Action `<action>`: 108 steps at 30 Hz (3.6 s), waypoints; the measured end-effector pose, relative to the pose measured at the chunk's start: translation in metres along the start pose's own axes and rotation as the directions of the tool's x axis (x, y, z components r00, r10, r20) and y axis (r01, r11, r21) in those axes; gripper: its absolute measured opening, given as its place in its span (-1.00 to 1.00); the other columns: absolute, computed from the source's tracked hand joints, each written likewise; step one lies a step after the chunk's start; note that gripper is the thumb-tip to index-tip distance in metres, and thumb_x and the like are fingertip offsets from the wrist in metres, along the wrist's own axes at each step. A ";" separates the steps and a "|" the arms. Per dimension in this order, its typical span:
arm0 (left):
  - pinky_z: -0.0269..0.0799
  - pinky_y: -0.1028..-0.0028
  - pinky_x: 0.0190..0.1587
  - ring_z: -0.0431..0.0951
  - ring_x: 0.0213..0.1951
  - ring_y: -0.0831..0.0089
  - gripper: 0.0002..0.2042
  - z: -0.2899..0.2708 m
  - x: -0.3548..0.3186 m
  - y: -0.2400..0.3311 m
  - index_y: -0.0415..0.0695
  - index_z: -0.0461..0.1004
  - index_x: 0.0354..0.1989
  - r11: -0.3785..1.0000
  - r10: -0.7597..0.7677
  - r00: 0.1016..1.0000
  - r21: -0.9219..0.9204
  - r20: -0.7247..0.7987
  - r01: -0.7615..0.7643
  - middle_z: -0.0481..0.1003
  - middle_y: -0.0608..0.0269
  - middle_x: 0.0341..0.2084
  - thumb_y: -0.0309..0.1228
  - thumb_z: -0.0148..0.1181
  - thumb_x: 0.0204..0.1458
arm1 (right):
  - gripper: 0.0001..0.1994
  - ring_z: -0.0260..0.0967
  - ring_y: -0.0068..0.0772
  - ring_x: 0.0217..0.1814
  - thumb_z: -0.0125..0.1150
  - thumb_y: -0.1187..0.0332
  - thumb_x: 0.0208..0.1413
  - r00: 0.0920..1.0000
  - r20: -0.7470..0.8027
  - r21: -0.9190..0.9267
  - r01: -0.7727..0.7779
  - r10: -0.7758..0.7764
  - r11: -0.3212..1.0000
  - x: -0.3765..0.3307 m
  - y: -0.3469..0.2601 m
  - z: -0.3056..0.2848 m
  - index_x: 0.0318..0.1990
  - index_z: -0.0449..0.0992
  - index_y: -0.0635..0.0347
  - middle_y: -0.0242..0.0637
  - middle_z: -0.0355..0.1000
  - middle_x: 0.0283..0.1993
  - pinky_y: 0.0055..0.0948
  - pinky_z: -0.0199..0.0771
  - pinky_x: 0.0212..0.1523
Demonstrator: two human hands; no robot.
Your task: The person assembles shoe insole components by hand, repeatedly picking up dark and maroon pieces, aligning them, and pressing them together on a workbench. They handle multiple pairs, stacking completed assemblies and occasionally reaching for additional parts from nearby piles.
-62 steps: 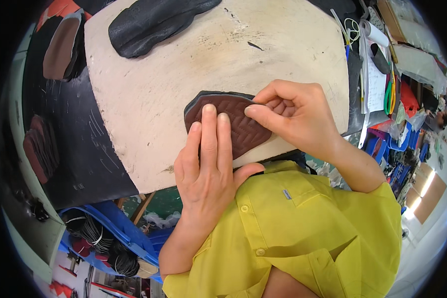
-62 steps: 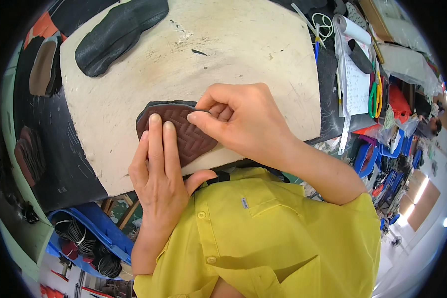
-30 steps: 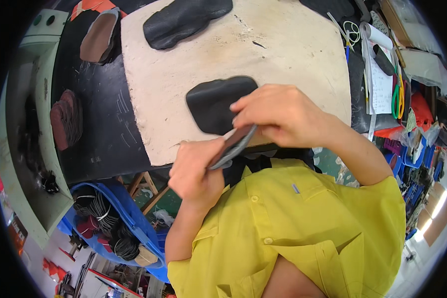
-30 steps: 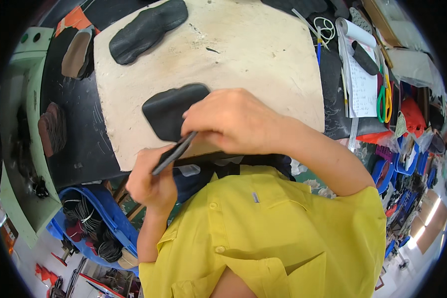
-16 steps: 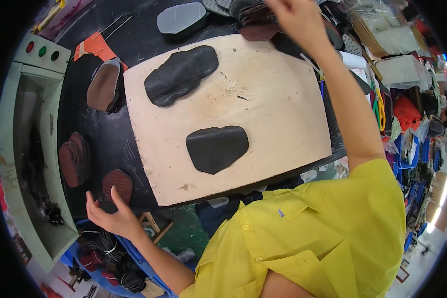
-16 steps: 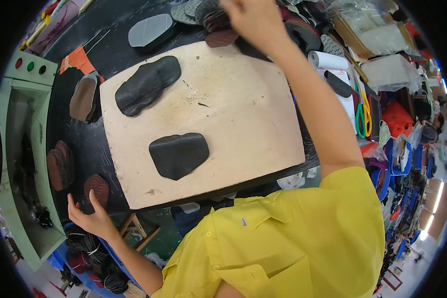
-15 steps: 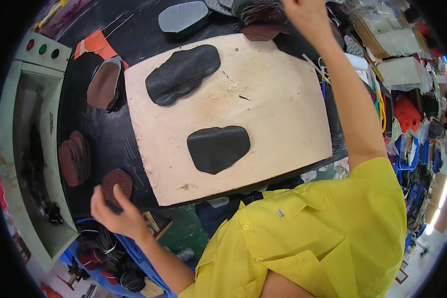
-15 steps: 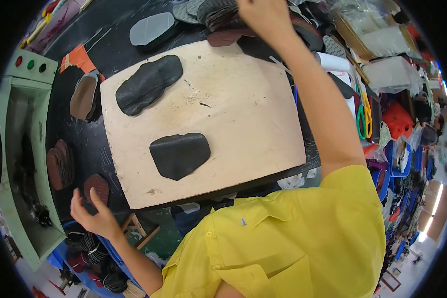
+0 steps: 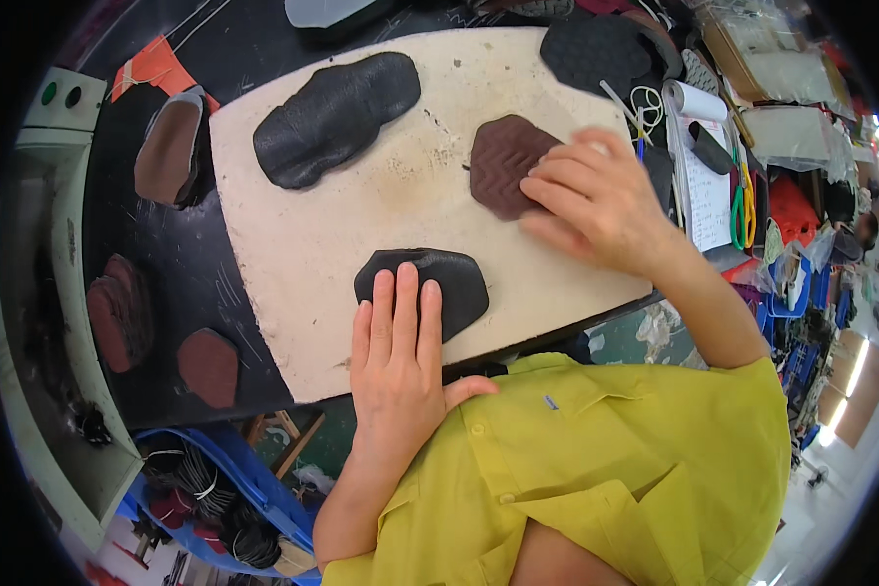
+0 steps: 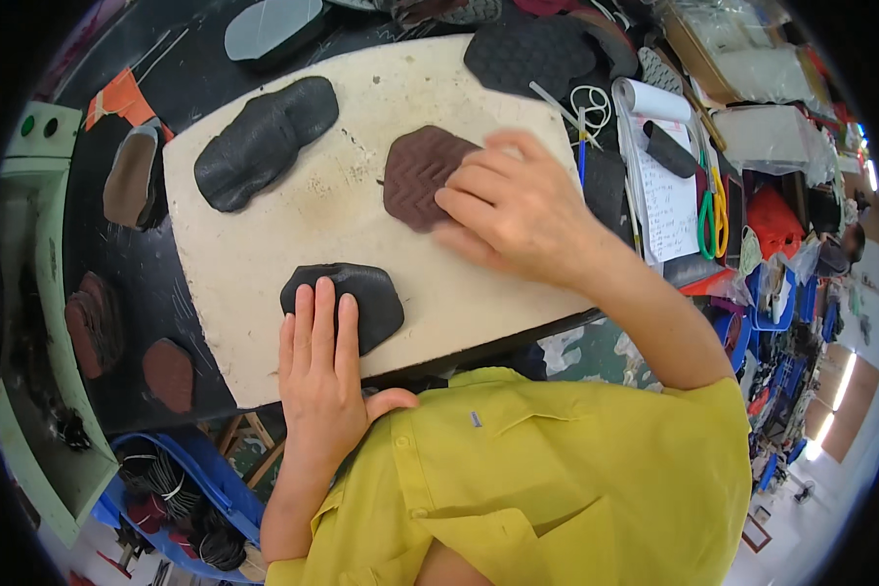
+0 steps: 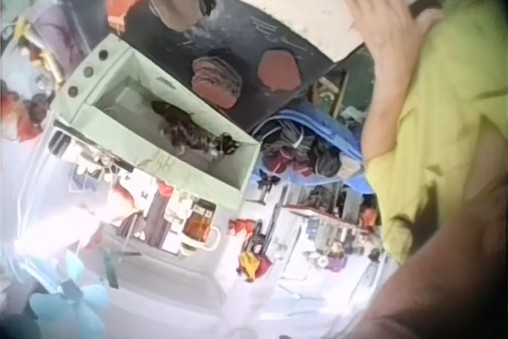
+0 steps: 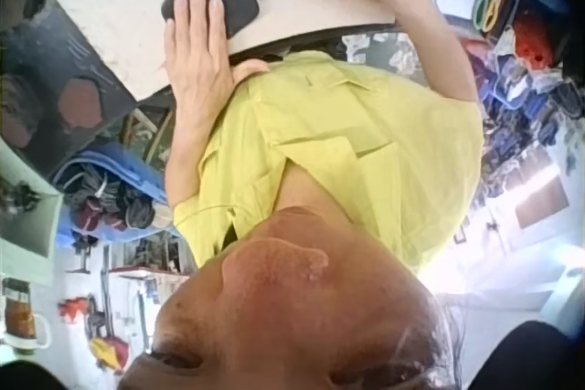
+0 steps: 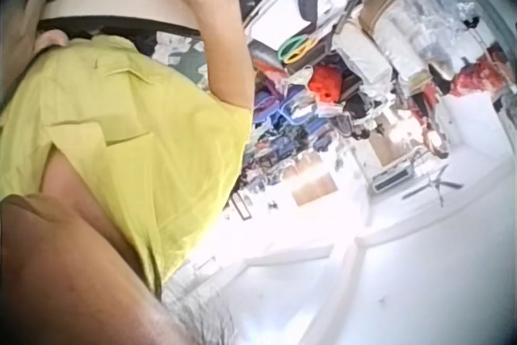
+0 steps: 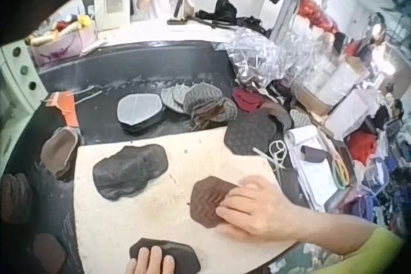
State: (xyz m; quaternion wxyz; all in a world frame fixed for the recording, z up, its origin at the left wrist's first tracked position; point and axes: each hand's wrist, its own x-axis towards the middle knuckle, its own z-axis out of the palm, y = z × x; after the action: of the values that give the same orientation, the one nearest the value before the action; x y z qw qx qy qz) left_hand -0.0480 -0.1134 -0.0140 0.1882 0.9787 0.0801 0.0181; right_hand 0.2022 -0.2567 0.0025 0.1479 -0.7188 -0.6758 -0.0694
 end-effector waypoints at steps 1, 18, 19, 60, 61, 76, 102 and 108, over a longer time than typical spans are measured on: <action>0.08 0.05 0.34 0.18 0.37 -0.04 0.06 0.002 -0.003 0.002 -0.35 0.28 0.26 1.000 -0.011 1.000 0.015 -0.005 0.011 0.22 -0.13 0.32 0.34 0.16 -0.31 | -0.72 0.46 -0.22 -0.14 0.40 0.37 -0.12 0.995 -0.051 0.041 -0.086 0.088 0.995 -0.004 -0.001 0.003 -0.20 0.57 0.20 -0.27 0.51 -0.22 -0.23 0.42 -0.01; 0.07 -0.13 0.29 0.18 0.32 -0.13 -0.04 0.017 -0.003 0.008 -0.32 0.43 0.15 0.999 -0.016 0.989 0.027 -0.144 0.021 0.27 0.03 0.25 0.30 0.19 -0.30 | -0.53 0.45 -0.49 -0.07 0.36 0.47 0.00 0.769 0.497 0.758 -0.610 0.402 0.230 0.040 -0.013 -0.008 0.12 0.42 0.31 -0.30 0.52 -0.07 -0.48 0.43 0.02; 0.05 -0.11 0.30 0.18 0.32 -0.12 -0.05 0.016 -0.004 0.008 -0.32 0.41 0.17 1.000 -0.020 0.988 0.009 -0.154 0.022 0.29 0.02 0.25 0.30 0.16 -0.26 | -0.60 0.45 -0.54 -0.14 0.37 0.41 0.03 0.694 0.586 0.693 -0.697 0.419 0.185 0.039 -0.008 -0.006 0.03 0.49 0.37 -0.30 0.54 -0.14 -0.48 0.45 -0.06; 0.41 0.21 -0.03 0.45 0.07 0.11 -0.64 0.037 -0.058 0.005 -0.22 0.57 -0.08 0.999 -0.034 0.921 0.001 -0.389 0.038 0.43 0.02 0.03 -0.23 0.31 0.03 | -0.87 0.26 -0.81 -0.38 0.29 0.41 0.14 0.689 0.700 0.649 -0.723 0.188 0.237 0.063 -0.068 0.029 -0.33 0.54 0.30 -0.57 0.39 -0.47 -0.62 0.33 -0.36; 0.29 0.24 0.07 0.47 0.08 0.21 -0.68 0.040 -0.060 0.006 -0.17 0.58 -0.09 0.997 -0.051 0.903 0.034 -0.426 0.073 0.46 0.12 0.03 -0.24 0.29 0.06 | -0.88 0.27 -0.81 -0.38 0.29 0.41 0.14 0.694 0.690 0.649 -0.719 0.205 0.250 0.062 -0.069 0.029 -0.32 0.54 0.30 -0.56 0.39 -0.46 -0.63 0.34 -0.36; -0.03 0.27 0.27 0.50 0.04 0.52 -0.79 0.057 -0.073 0.002 0.09 0.58 -0.08 0.964 -0.058 0.827 0.184 -0.559 0.192 0.54 0.44 -0.06 -0.33 0.20 0.10 | -0.88 0.30 -0.77 -0.37 0.34 0.45 0.09 0.777 0.589 0.642 -0.617 0.221 0.455 0.065 -0.073 0.034 -0.28 0.55 0.32 -0.49 0.44 -0.45 -0.60 0.40 -0.34; 0.40 0.46 -0.28 0.38 -0.34 0.28 -0.56 0.010 -0.014 -0.002 -0.40 0.47 0.07 0.969 -0.092 0.966 0.201 -0.240 0.142 0.40 -0.13 0.16 -0.25 0.12 0.19 | -0.79 0.45 -0.13 -0.50 0.38 0.47 -0.04 0.972 0.058 0.494 -0.226 0.228 0.839 0.044 -0.097 0.034 -0.22 0.55 0.27 -0.15 0.49 -0.43 -0.35 0.47 -0.49; 0.38 0.47 -0.26 0.36 -0.32 0.36 -0.51 0.010 -0.014 0.003 -0.18 0.46 0.18 0.956 -0.116 0.969 0.239 -0.219 0.169 0.36 -0.07 0.21 -0.06 -0.01 0.26 | -0.81 0.47 -0.37 -0.52 0.41 0.47 -0.06 0.961 -0.062 0.431 -0.218 0.270 0.876 0.015 -0.092 0.034 -0.28 0.56 0.31 -0.23 0.50 -0.46 -0.50 0.49 -0.51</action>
State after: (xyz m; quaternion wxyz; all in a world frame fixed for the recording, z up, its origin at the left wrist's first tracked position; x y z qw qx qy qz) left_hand -0.0603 -0.1221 -0.0222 0.0522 0.9794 0.1712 0.0936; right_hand 0.1087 -0.2281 -0.0144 0.3471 -0.7439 -0.5686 0.0536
